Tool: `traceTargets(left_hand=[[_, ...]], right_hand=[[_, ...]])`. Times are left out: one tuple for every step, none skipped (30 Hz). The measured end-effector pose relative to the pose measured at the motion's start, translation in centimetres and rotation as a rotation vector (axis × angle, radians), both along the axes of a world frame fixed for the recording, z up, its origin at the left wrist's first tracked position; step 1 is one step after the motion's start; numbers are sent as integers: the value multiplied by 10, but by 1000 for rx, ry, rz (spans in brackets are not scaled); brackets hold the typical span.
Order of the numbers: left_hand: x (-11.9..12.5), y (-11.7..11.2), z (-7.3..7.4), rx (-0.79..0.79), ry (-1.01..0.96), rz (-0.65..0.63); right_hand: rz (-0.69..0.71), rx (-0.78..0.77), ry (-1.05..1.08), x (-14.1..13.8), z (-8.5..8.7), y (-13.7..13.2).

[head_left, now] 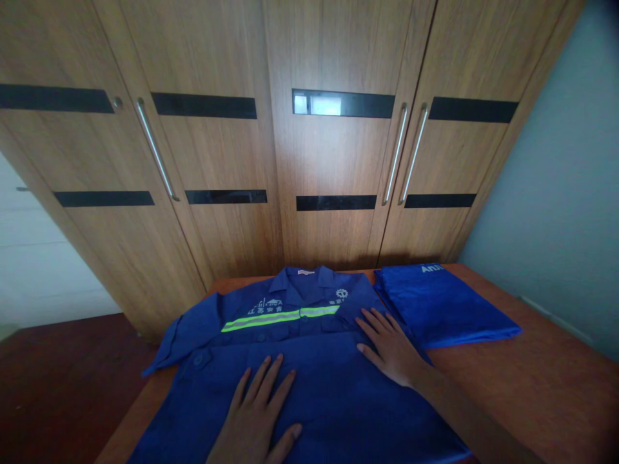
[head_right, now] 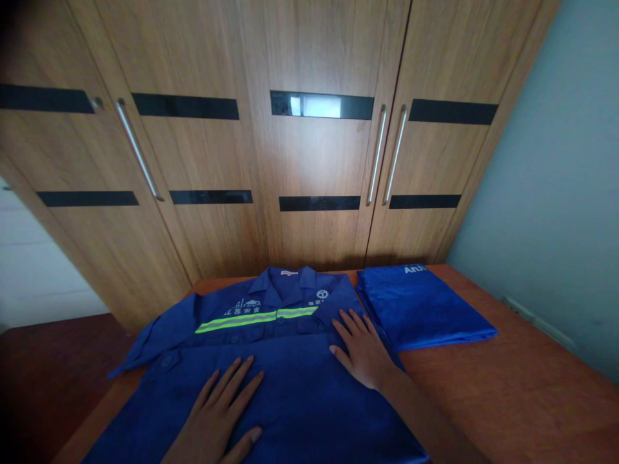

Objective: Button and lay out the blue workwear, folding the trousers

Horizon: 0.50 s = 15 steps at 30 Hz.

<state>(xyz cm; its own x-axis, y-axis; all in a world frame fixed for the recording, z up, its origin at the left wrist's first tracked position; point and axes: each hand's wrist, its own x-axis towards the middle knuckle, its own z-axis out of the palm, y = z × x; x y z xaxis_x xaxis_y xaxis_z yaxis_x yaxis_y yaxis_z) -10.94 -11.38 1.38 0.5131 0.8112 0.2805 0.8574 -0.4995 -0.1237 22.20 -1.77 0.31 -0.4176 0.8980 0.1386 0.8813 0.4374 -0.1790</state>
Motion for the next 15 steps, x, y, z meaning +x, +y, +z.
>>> traceTargets(left_hand=[[0, 0, 0, -8, -4, 3], [0, -1, 0, -19, -11, 6], [0, -1, -1, -35, -21, 6], [1, -1, -2, -55, -38, 8], [1, -1, -2, -80, -62, 10], [2, -1, -3, -111, -96, 18], [2, 0, -2, -143, -144, 31], [1, 2, 1, -176, -205, 54], [-1, 5, 5, -208, -277, 89], [-5, 9, 12, -236, -352, 137], [-12, 15, 19, -256, -425, 200], [-22, 21, 28, -268, -485, 276], [-35, 29, 37, -266, -523, 371], [-52, 38, 46, -246, -542, 484], [-70, 48, 53, -215, -538, 600]], right_hand=[[0, 1, -13, 0, -1, -1], [0, 5, -17, 0, -1, -1], [0, 11, -19, 0, 0, -1], [-9, 17, -20, -1, 1, -1], [-27, 24, -25, -2, 2, 0], [-54, 30, -33, -4, 2, -1], [-88, 36, -44, -7, 2, -1], [-126, 43, -57, -10, 2, -2], [-158, 53, -68, -15, 1, -3], [-179, 67, -74, -20, 1, -4], [-183, 84, -72, -25, 0, -6], [-176, 102, -61, -30, -1, -8], [-161, 117, -43, -36, -1, -9], [-145, 126, -23, -41, -2, -11], [-133, 130, -4, -45, -3, -13]])
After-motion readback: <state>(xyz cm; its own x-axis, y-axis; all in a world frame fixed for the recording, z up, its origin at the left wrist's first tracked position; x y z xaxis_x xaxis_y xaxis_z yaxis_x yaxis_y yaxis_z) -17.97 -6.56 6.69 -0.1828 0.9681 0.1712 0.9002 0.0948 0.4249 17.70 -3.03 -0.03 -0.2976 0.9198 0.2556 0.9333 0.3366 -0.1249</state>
